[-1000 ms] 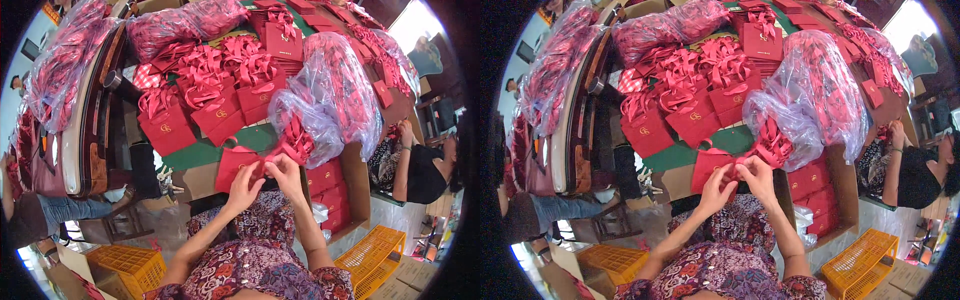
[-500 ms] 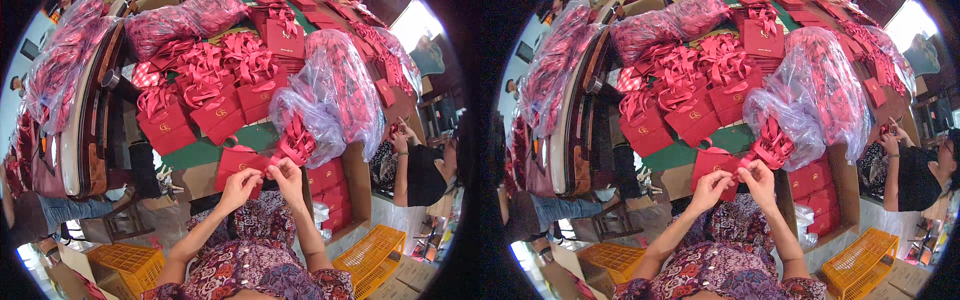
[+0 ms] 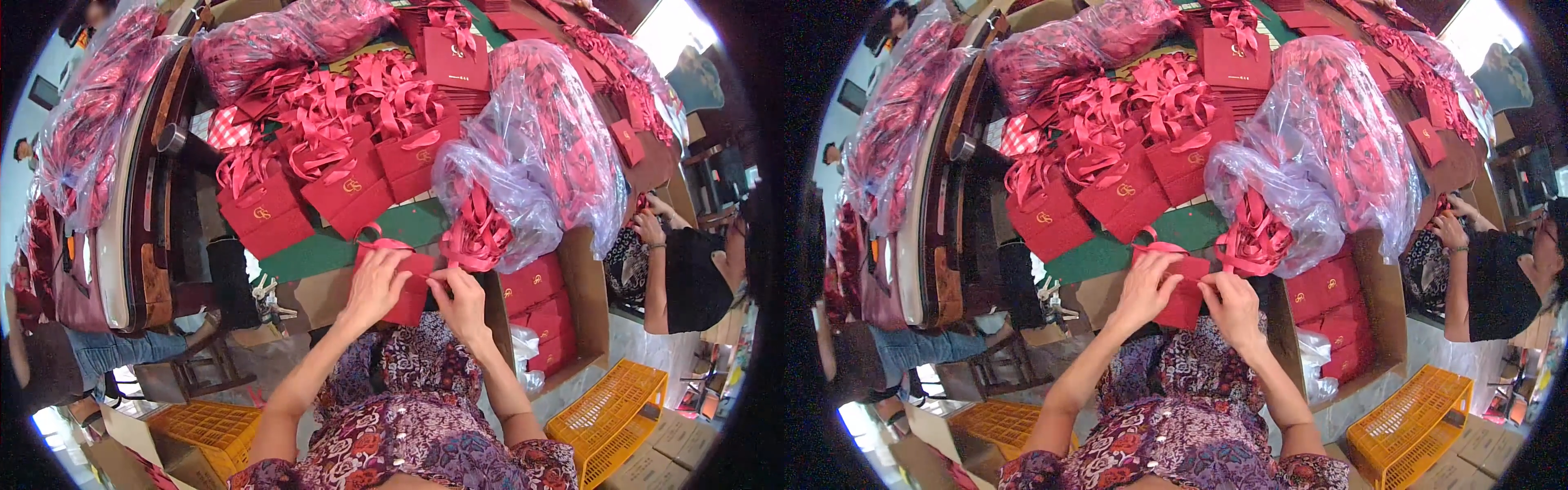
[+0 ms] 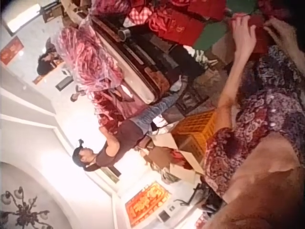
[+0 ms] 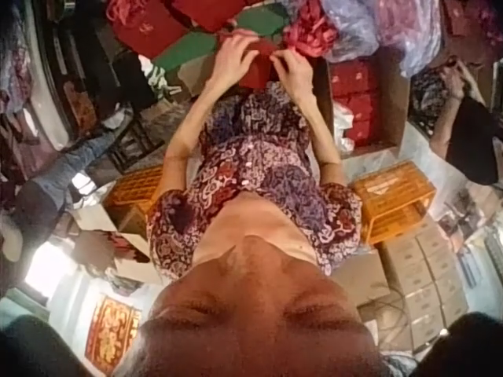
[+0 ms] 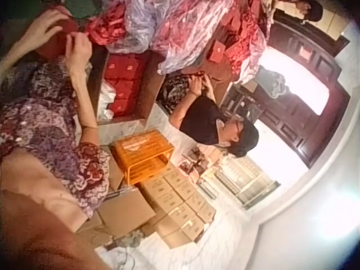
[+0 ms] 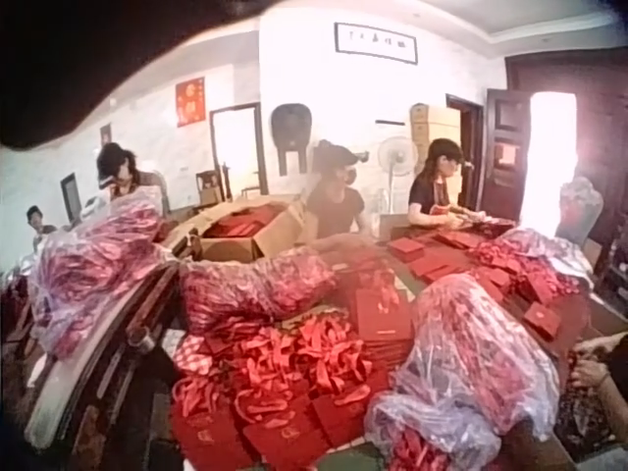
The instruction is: The person attaches ribbon handles to small gift bags by hand and ties them one by one.
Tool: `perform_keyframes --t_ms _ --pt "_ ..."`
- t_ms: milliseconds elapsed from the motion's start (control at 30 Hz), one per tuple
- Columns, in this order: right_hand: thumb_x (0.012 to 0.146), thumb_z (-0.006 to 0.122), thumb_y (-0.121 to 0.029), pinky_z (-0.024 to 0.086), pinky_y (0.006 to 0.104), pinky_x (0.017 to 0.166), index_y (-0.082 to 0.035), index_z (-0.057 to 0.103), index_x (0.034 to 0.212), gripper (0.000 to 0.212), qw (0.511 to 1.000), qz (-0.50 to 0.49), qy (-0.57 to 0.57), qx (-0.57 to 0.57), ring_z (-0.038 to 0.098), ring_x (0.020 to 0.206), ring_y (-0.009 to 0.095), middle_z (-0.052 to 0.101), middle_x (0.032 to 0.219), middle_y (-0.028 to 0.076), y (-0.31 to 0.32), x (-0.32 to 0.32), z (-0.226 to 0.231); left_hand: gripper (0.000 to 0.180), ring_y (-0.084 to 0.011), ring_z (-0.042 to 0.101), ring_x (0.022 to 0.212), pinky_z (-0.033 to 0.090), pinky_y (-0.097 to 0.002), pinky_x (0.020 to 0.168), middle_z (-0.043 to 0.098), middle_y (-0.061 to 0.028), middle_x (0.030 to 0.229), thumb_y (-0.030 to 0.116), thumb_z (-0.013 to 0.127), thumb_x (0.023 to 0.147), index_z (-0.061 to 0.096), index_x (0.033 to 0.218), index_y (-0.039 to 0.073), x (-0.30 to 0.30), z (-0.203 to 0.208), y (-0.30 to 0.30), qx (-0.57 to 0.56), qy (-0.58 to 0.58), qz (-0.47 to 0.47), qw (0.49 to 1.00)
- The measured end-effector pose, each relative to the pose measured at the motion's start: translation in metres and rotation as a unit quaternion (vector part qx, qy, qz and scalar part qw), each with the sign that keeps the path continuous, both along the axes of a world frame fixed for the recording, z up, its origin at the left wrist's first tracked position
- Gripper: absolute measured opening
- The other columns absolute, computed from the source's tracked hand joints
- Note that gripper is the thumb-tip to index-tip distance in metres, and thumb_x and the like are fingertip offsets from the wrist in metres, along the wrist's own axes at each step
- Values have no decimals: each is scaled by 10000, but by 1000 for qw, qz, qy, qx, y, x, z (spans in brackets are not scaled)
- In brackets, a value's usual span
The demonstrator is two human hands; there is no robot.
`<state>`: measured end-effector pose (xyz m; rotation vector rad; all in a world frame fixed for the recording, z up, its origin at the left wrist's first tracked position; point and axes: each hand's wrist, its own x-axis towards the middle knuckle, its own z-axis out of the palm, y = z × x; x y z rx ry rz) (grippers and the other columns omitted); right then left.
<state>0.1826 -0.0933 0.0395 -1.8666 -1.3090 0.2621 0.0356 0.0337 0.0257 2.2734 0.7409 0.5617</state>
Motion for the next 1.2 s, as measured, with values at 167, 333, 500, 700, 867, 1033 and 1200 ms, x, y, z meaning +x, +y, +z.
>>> perform_keyframes --t_ms 167,333,500,700,867,1033,1200 --pt "831 734 -116 483 396 681 -61 643 871 114 999 -35 11 -6 643 733 287 663 802 88 8 -1 -25 506 -319 470 1151 412 -466 949 560 -92 1200 219 813 731 630 1181 78 6 -4 8 77 109 -19 991" --pt "818 738 -146 476 414 662 -65 627 839 138 999 -49 2 -10 642 718 290 654 767 93 17 -6 -35 507 -303 462 1088 382 -451 902 540 -84 1110 210 838 690 628 1142 113 10 -5 9 94 114 -16 989" --pt "807 738 -144 462 407 638 -65 616 817 146 997 -63 45 -30 629 692 280 637 741 84 21 -12 -33 384 -283 526 1034 356 -437 880 618 -74 1041 149 784 753 605 1092 120 9 -3 6 82 95 -7 992" --pt "777 758 -118 446 392 638 -75 602 787 163 995 -68 -52 44 604 667 268 615 721 74 23 -19 -41 277 -260 622 913 354 -419 876 676 -68 963 86 711 808 588 1055 106 9 -2 0 17 76 3 997" --pt "767 763 -102 438 388 634 -81 596 780 169 992 -68 -75 69 593 658 269 611 719 67 25 -24 -35 241 -268 619 935 361 -431 875 677 -70 936 61 656 822 593 1051 100 4 4 -4 -20 41 32 998" --pt "781 746 -102 470 385 596 -59 624 801 131 996 -54 64 15 609 629 247 616 677 72 24 -26 -20 253 -267 606 896 362 -420 861 676 -66 934 48 650 809 619 1054 102 1 11 -6 4 22 46 999" --pt "791 746 -117 476 389 597 -56 627 816 136 973 -61 212 -65 602 621 253 616 678 70 25 -23 -9 266 -270 594 875 356 -421 842 684 -73 930 27 630 812 636 1065 109 1 18 -11 42 15 60 997"
